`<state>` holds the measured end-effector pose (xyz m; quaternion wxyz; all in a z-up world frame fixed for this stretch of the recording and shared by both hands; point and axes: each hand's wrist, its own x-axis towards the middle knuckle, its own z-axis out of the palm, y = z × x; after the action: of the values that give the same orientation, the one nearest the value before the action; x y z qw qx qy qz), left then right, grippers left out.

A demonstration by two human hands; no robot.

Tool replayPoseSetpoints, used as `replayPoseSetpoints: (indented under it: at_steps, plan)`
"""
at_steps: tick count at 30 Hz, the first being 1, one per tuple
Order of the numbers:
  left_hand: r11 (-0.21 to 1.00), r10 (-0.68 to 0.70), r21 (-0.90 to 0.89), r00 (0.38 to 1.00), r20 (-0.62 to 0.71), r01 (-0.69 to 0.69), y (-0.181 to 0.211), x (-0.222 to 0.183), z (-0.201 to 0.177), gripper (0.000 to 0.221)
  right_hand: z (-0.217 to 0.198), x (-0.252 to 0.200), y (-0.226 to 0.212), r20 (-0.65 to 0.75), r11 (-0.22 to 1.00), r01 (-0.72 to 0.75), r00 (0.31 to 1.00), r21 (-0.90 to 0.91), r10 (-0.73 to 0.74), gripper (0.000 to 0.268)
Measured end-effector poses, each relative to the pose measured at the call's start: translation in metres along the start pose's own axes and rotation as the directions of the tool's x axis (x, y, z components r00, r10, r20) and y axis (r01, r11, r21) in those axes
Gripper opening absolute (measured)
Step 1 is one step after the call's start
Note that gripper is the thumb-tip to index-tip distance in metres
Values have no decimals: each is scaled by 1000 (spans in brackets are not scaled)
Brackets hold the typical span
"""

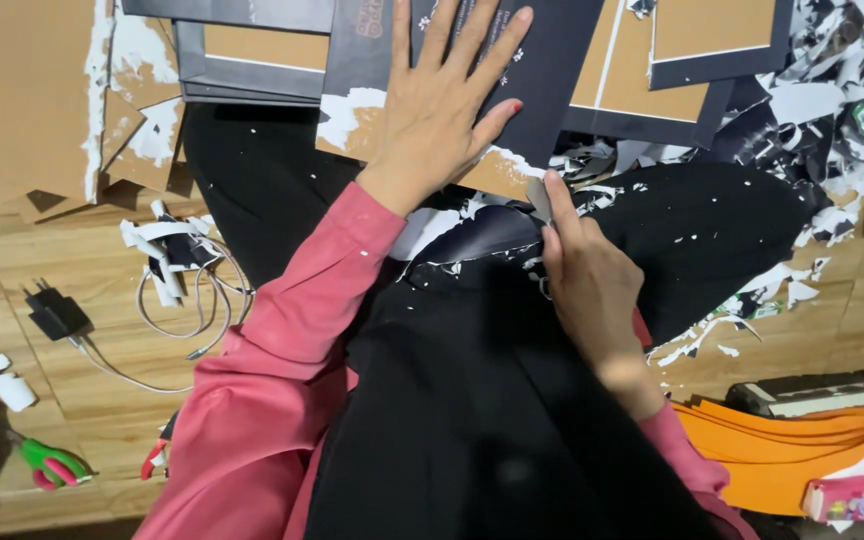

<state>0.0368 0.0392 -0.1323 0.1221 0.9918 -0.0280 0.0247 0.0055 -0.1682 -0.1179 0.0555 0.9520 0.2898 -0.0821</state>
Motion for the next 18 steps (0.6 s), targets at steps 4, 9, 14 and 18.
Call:
replayPoseSetpoints:
  at_steps: [4,9,14,18]
  plan:
    - [999,11,-42,1000,9,-11,-1,0,-5,60,10,6,-8,-82,994,-26,997,-110,17,49]
    - [1000,19,-22,999,30,-18,-1,-1,-4,60,16,5,-9,-254,926,-36,965,-376,-65,50]
    - [1000,20,-22,999,35,-20,0,-3,-3,58,16,7,4,-418,976,59,897,-211,-144,47]
    - [999,33,24,999,-11,-33,1,-4,2,57,-3,15,20,-135,835,112,990,539,-46,45]
